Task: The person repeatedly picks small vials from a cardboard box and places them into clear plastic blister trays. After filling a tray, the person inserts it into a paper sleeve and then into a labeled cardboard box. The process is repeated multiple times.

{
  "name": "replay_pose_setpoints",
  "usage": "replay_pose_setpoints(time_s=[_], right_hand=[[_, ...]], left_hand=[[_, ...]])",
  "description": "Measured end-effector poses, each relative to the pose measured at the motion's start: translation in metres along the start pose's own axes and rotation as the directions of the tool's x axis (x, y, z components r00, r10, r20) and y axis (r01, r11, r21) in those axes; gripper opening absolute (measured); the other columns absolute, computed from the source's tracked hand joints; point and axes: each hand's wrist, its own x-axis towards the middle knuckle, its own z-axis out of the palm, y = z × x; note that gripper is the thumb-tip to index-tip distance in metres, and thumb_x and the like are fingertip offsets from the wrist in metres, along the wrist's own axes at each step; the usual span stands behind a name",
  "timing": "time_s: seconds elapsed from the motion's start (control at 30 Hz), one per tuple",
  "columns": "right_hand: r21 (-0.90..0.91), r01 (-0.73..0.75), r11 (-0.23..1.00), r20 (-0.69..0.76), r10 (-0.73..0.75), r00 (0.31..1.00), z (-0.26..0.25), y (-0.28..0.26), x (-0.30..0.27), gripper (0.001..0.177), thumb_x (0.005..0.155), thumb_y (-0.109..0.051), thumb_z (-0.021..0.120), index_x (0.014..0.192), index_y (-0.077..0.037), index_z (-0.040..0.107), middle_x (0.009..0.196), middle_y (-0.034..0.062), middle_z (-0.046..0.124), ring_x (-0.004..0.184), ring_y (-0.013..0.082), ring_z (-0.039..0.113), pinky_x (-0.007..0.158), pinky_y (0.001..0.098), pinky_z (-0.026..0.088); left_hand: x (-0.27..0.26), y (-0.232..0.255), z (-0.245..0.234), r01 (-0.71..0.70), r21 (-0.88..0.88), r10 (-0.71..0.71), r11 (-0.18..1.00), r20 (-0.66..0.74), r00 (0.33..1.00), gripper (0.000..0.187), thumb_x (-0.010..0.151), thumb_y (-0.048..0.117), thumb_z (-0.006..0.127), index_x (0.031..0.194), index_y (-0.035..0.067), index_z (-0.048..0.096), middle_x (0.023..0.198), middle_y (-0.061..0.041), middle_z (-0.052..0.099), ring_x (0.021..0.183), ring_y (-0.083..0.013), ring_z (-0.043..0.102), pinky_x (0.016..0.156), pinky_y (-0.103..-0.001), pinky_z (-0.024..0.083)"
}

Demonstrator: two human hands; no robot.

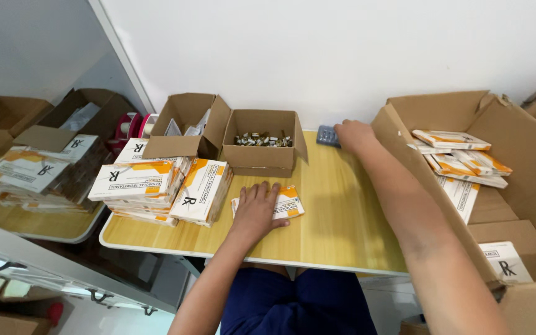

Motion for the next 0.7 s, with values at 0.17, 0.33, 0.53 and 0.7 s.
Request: replay_pose_setpoints(time_s=[0.17, 0.33, 0.53, 0.7], right_hand=[[0.185, -0.14, 0.973, 0.026, 0.138, 0.99, 0.027, -0.009, 0.002, 0.08, 0.085, -0.045, 0.075, 0.152, -0.021, 0.039, 0.145, 0.0148, 0.049, 0.134, 0.0356, 0.047, 0.103, 0.0532, 0.045], [0.226, -0.212, 0.951, 0.091, 0.196, 0.976, 0.032, -0.017, 0.011, 0.091, 0.076, -0.066, 0.079, 0.143, -0.01, 0.053, 0.139, 0.0198, 0.057, 0.132, 0.0391, 0.05, 0.105, 0.0507, 0.048], [0.816, -0.127, 0.564, -0.077, 0.323, 0.943, 0.049, -0.012, 0.025, 0.082, 0.079, -0.064, 0.078, 0.124, 0.004, 0.066, 0.109, 0.0152, 0.071, 0.101, 0.0272, 0.069, 0.09, 0.0372, 0.054], [0.975, 0.191, -0.115, -0.129, 0.407, 0.904, 0.034, -0.014, -0.004, 0.065, 0.094, -0.053, 0.072, 0.125, 0.003, 0.064, 0.095, 0.0013, 0.063, 0.083, 0.0092, 0.055, 0.071, 0.0265, 0.048]], left_hand=[[0.006, 0.002, 0.018, -0.062, -0.072, 0.068, 0.995, 0.088, 0.994, 0.095, 0.079, 0.058, 0.079, 0.151, 0.009, 0.041, 0.148, -0.019, 0.046, 0.141, -0.0383, 0.039, 0.115, -0.065, 0.024], [0.016, 0.022, 0.031, -0.269, -0.193, 0.28, 0.944, 0.031, 0.959, 0.092, 0.077, 0.058, 0.079, 0.149, 0.011, 0.047, 0.148, -0.021, 0.047, 0.14, -0.0389, 0.04, 0.116, -0.063, 0.025], [0.073, 0.066, 0.054, -0.32, -0.151, 0.334, 0.935, 0.081, 0.939, 0.089, 0.076, 0.057, 0.077, 0.146, 0.012, 0.048, 0.146, -0.018, 0.05, 0.14, -0.0353, 0.043, 0.114, -0.064, 0.025], [0.118, 0.09, 0.066, -0.408, -0.069, 0.345, 0.91, -0.417, 0.841, 0.069, 0.077, 0.05, 0.073, 0.131, 0.008, 0.059, 0.137, -0.02, 0.06, 0.133, -0.0399, 0.051, 0.11, -0.061, 0.034]])
